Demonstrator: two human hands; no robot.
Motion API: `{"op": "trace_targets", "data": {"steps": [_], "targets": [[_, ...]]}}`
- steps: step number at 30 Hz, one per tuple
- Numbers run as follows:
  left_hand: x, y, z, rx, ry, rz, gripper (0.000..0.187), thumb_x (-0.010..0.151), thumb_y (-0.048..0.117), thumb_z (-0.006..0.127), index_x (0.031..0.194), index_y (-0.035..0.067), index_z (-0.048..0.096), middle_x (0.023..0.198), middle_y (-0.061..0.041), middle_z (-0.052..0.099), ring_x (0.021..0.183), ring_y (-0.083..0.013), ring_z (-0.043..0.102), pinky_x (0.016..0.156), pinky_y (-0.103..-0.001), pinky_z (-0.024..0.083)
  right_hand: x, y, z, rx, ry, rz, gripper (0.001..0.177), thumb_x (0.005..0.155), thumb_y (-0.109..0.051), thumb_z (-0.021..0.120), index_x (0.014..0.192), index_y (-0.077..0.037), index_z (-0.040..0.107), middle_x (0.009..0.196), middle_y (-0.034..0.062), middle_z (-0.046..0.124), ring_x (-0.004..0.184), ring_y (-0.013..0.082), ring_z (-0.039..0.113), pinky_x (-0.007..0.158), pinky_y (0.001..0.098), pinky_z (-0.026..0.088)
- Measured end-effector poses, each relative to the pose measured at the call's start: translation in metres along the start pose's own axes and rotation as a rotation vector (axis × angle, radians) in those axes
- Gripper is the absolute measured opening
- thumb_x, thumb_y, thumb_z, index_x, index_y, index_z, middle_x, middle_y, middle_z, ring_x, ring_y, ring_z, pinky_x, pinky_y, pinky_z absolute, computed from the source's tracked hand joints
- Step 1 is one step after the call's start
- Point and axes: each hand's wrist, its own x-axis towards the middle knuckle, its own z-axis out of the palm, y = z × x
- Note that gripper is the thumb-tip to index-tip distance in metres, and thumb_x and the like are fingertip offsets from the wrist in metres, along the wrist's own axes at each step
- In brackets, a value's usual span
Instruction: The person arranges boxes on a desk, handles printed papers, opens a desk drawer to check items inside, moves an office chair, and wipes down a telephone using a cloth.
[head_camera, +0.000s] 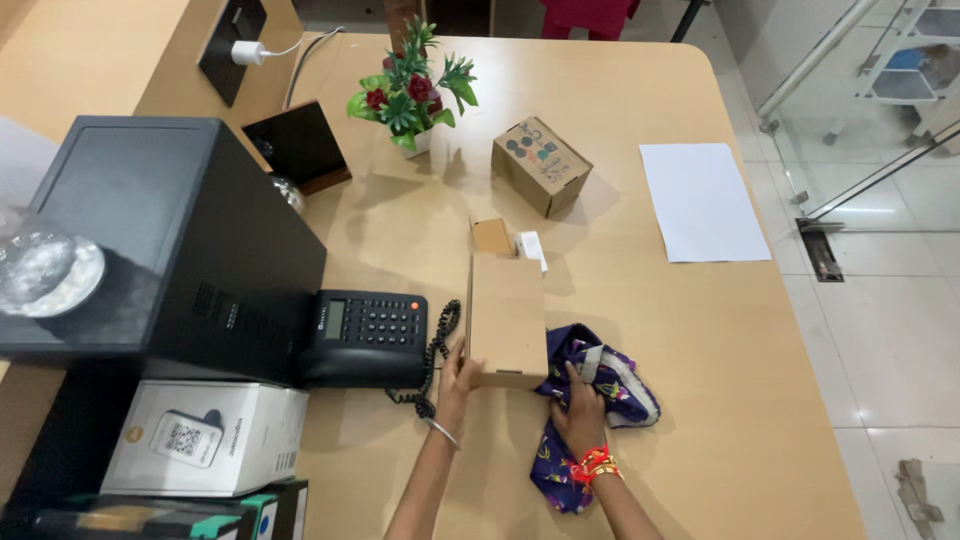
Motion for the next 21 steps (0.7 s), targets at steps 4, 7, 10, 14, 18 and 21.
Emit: {"op": "trace_targets", "data": {"steps": [4, 7, 10, 14, 18, 21], "targets": [[-0.081, -0.05, -0.033, 0.083, 0.042, -0.193, 0.08, 0.083, 0.032, 0.067, 0.154, 0.002, 0.046, 0.128, -0.017, 0.064, 0.109, -0.0226, 0.057, 0.089, -0.033, 0.045, -0.051, 0.037, -0.007, 0.163, 0.136, 0.026, 0.028, 0.097, -0.027, 0.063, 0.114, -0.006, 0.068, 0.097, 0.0147, 0.07, 0.088, 0.0345, 0.065, 0.08, 0.043, 0.049], [-0.122, -0.067, -0.045, 0.133, 0.012, -0.167, 0.079, 0.082, 0.033, 0.068, 0.15, -0.001, 0.046, 0.142, -0.013, 0.06, 0.128, -0.0224, 0.057, 0.108, -0.032, 0.042, -0.08, 0.067, -0.039, 0.045, 0.232, 0.166, 0.031, 0.106, -0.029, 0.061, 0.093, -0.001, 0.067, 0.087, 0.015, 0.065, 0.087, 0.0313, 0.061, 0.081, 0.0408, 0.048], [-0.131, -0.075, -0.046, 0.131, -0.064, -0.213, 0.08, 0.083, 0.037, 0.064, 0.151, -0.001, 0.045, 0.151, -0.013, 0.055, 0.138, -0.0212, 0.051, 0.114, -0.031, 0.035, -0.089, 0.058, -0.099, 0.57, 0.538, 0.314, 0.036, 0.116, -0.029, 0.055, 0.111, 0.003, 0.07, 0.092, 0.0099, 0.063, 0.082, 0.0163, 0.054, 0.073, 0.0332, 0.044], [-0.119, -0.092, -0.038, 0.162, -0.131, -0.193, 0.077, 0.089, 0.044, 0.058, 0.15, -0.001, 0.048, 0.151, -0.015, 0.055, 0.141, -0.0235, 0.048, 0.117, -0.033, 0.031, -0.083, -0.01, -0.175, 0.847, 0.406, 0.088, 0.042, 0.113, -0.033, 0.048, 0.132, -0.002, 0.067, 0.124, 0.0068, 0.072, 0.113, 0.0163, 0.065, 0.103, 0.031, 0.051], [-0.11, -0.114, -0.035, 0.121, -0.116, -0.182, 0.073, 0.097, 0.05, 0.054, 0.148, -0.002, 0.049, 0.154, -0.014, 0.052, 0.145, -0.0221, 0.045, 0.119, -0.031, 0.03, -0.096, -0.081, -0.152, 0.589, 0.031, -0.288, 0.048, 0.105, -0.034, 0.048, 0.137, -0.002, 0.064, 0.153, 0.0142, 0.054, 0.151, 0.0294, 0.04, 0.124, 0.0436, 0.026], [-0.111, -0.126, -0.038, 0.1, -0.116, -0.254, 0.069, 0.096, 0.048, 0.052, 0.148, 0.002, 0.049, 0.151, -0.015, 0.055, 0.139, -0.0234, 0.05, 0.113, -0.035, 0.04, -0.105, -0.12, -0.092, 0.283, -0.155, -0.409, 0.041, 0.099, -0.027, 0.057, 0.135, -0.011, 0.07, 0.154, 0.0101, 0.055, 0.153, 0.033, 0.035, 0.126, 0.0537, 0.019]]}}
